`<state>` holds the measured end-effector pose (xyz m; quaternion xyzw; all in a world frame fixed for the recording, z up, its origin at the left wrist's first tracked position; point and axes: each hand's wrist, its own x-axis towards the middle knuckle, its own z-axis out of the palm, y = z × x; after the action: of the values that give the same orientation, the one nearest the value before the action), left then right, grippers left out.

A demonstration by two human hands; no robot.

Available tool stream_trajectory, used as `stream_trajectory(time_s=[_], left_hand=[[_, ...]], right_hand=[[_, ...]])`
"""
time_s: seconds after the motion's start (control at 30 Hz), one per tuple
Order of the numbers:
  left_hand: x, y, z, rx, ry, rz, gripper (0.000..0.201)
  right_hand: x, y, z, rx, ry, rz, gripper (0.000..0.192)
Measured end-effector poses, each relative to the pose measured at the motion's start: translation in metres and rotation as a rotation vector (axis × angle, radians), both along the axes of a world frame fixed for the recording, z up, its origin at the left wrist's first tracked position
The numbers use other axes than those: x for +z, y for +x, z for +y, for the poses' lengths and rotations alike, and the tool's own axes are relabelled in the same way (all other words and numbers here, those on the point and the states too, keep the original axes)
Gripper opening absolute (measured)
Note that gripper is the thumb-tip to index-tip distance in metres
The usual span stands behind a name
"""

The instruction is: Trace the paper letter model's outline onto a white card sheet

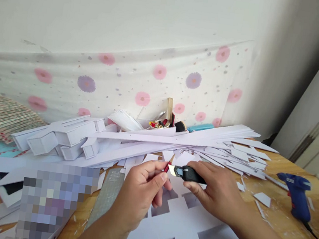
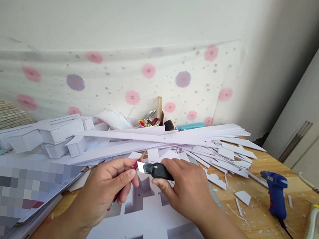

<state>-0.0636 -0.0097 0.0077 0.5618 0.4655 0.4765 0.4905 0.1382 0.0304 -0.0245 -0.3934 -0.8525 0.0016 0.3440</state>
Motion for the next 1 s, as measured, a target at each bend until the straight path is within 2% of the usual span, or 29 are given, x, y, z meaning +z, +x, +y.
stream_trajectory(time_s=[0.17,0.23,0.33,0.37,0.43,0.5,0.63,0.7,0.8,1.0], left_hand=[[0.000,0.003,-0.003,0.040,0.001,0.030,0.027],[0.000,0.005,-0.007,0.007,-0.038,0.047,0.026],[-0.001,0.006,-0.010,-0.020,-0.067,0.074,0.023],[-0.002,0.006,-0.010,-0.001,-0.057,0.073,0.023],[-0.004,0.004,-0.007,0.047,-0.037,0.057,0.022],[-0.004,0.003,-0.004,0.063,-0.045,0.026,0.021],[-0.003,0.002,-0.002,0.045,-0.045,-0.041,0.022],[-0.002,0.003,-0.002,0.046,-0.030,-0.050,0.023],[-0.002,0.002,-0.003,0.040,-0.015,-0.043,0.023],[-0.004,0.000,-0.004,0.028,0.005,-0.023,0.022]], right_hand=[[-0.004,-0.002,0.006,-0.082,0.129,-0.028,0.039],[-0.001,0.011,0.019,-0.263,0.077,-0.022,0.042],[0.008,0.045,0.044,-0.685,-0.155,0.001,0.050],[0.010,0.055,0.049,-0.762,-0.183,0.010,0.051],[0.013,0.064,0.052,-0.802,-0.168,0.044,0.052],[0.011,0.057,0.045,-0.694,-0.103,0.064,0.051],[0.003,0.017,0.015,-0.223,0.051,0.022,0.043],[0.001,0.003,0.004,-0.074,0.069,-0.005,0.041],[0.000,-0.002,0.000,-0.017,0.044,-0.015,0.040],[-0.002,0.002,0.002,-0.011,0.059,0.000,0.038]])
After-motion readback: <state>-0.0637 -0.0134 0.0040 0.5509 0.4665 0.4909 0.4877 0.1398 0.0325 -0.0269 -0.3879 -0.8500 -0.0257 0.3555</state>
